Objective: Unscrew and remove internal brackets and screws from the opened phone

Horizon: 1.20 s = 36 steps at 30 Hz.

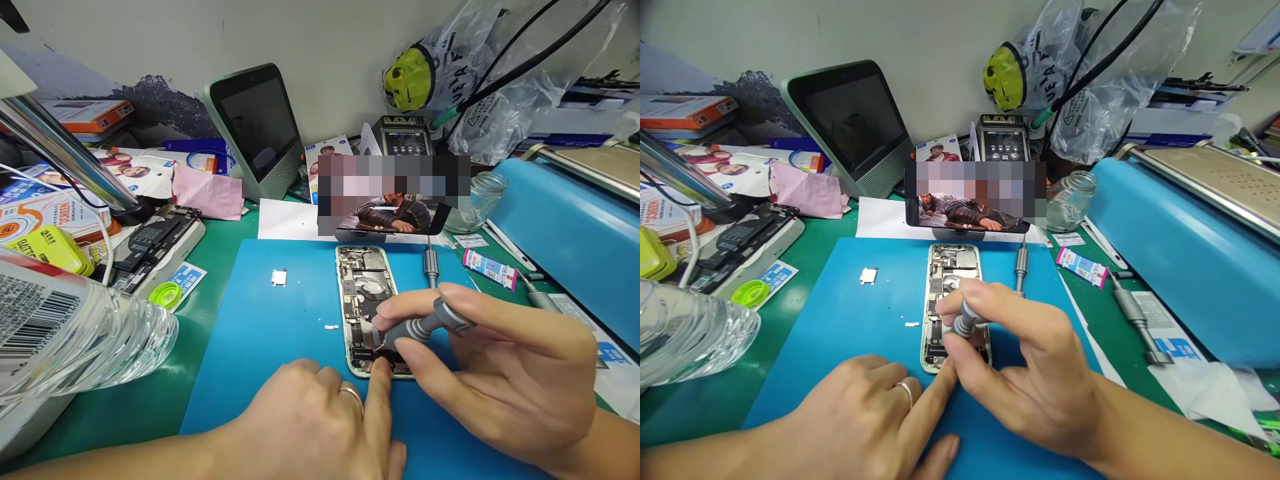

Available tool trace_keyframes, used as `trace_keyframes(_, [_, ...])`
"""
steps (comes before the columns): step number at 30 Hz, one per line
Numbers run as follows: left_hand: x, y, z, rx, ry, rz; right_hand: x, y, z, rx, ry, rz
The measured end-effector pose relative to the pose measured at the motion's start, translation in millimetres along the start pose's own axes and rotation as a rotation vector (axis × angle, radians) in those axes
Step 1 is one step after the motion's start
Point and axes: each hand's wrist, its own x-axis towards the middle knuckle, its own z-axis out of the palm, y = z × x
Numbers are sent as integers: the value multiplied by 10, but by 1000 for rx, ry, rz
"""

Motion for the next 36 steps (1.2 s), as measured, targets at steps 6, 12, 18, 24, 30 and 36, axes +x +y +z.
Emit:
trace_keyframes(6, [2, 1, 9, 15, -2, 2, -29, -3, -4, 32, -8, -2])
trace_keyframes(12, [-6, 2, 0, 14, 8, 12, 3, -9, -8, 20, 5, -13])
trace_keyframes(18, [-1, -4, 12, 19, 14, -2, 11, -10, 7, 32, 21, 8])
trace_keyframes(24, [3, 2, 1, 23, 13, -1, 14, -14, 69, 68, 80, 74])
trace_keyframes(30, [-8, 10, -1, 6, 4, -5, 55, -50, 81, 114, 114, 84])
trace_keyframes(36, [-7, 10, -1, 6, 12, -4, 77, -68, 58, 83, 106, 97])
